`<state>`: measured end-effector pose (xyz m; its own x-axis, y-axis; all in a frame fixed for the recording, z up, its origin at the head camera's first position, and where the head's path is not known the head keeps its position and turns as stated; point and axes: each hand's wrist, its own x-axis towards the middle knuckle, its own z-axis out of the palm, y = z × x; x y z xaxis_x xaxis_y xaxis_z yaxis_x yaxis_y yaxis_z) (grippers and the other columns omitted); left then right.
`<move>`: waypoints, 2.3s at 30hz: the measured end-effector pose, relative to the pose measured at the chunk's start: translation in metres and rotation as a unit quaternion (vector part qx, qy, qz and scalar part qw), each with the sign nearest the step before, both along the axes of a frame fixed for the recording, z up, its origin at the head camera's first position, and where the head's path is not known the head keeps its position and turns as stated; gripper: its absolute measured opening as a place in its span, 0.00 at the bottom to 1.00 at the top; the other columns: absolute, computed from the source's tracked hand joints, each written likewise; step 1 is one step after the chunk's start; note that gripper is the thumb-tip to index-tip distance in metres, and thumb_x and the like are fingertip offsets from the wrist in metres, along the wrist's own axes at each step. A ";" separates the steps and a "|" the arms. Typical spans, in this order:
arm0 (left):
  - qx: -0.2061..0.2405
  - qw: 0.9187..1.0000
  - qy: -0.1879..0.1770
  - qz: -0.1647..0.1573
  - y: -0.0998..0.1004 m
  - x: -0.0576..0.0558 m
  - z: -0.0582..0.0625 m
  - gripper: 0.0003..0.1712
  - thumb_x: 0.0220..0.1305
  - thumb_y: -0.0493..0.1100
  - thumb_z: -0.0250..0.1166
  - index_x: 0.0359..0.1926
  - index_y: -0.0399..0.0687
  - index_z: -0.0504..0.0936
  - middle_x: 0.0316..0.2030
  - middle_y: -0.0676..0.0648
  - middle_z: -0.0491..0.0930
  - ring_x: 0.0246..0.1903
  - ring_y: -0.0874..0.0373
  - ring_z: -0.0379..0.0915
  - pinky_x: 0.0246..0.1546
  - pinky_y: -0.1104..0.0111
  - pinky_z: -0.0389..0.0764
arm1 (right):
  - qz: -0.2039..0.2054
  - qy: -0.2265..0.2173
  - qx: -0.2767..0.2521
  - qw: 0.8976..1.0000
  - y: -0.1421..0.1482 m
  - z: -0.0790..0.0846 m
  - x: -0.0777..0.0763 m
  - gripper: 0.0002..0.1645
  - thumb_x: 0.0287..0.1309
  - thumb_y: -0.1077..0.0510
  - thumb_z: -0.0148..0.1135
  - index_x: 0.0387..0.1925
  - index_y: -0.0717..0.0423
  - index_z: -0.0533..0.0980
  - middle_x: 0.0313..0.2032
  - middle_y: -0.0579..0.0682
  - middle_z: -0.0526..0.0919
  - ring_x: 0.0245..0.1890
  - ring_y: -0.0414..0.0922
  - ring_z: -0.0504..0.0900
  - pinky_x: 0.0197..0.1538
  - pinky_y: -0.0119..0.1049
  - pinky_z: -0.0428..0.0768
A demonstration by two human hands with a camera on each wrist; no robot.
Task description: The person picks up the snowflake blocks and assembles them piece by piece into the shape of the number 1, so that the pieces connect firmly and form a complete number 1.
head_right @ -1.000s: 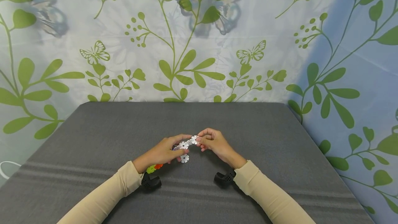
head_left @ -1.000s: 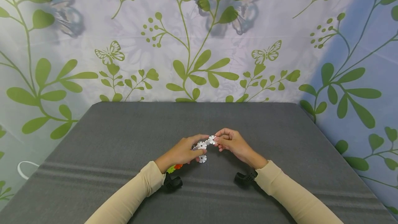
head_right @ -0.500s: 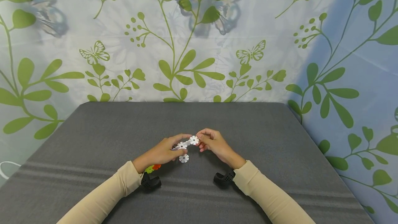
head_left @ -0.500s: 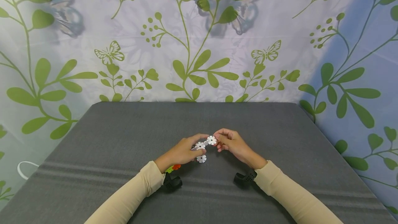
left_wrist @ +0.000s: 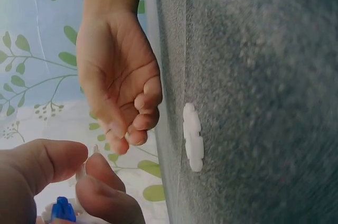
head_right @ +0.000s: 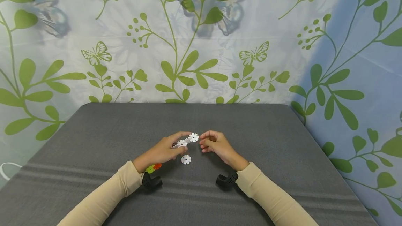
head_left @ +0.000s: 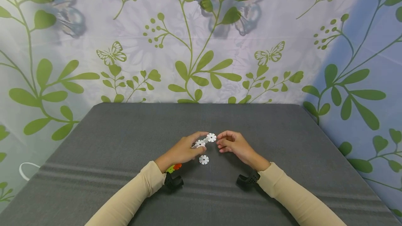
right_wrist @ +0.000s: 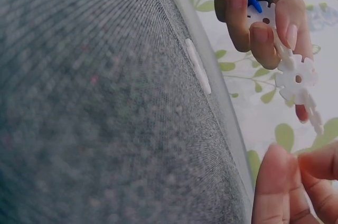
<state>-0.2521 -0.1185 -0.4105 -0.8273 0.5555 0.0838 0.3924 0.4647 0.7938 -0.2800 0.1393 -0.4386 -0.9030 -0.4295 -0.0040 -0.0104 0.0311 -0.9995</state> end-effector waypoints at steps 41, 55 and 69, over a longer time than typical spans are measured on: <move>-0.013 1.000 -0.008 0.020 -0.014 -0.016 -0.016 0.35 0.82 0.51 0.60 0.83 0.48 0.65 0.29 0.49 0.85 0.20 0.55 0.77 0.19 0.63 0.74 | 0.105 0.181 0.230 0.951 -0.026 0.001 0.019 0.14 0.63 0.63 0.79 0.50 0.61 0.90 0.42 0.52 0.79 0.15 0.34 0.72 0.23 0.33 0.79; -0.009 1.000 -0.003 0.017 -0.014 -0.019 -0.023 0.34 0.81 0.52 0.63 0.81 0.53 0.68 0.35 0.49 0.88 0.20 0.57 0.76 0.20 0.65 0.75 | 0.129 0.106 0.132 0.977 -0.014 -0.005 0.006 0.10 0.64 0.70 0.74 0.43 0.69 0.80 0.32 0.46 0.81 0.25 0.35 0.77 0.28 0.29 0.78; -0.012 0.999 -0.019 0.027 -0.007 -0.009 -0.007 0.32 0.81 0.48 0.62 0.80 0.50 0.69 0.36 0.48 0.89 0.19 0.55 0.76 0.19 0.63 0.76 | 0.115 -0.019 -0.048 0.992 0.005 -0.007 -0.001 0.10 0.72 0.71 0.60 0.43 0.54 0.80 0.32 0.47 0.79 0.27 0.38 0.77 0.32 0.29 0.81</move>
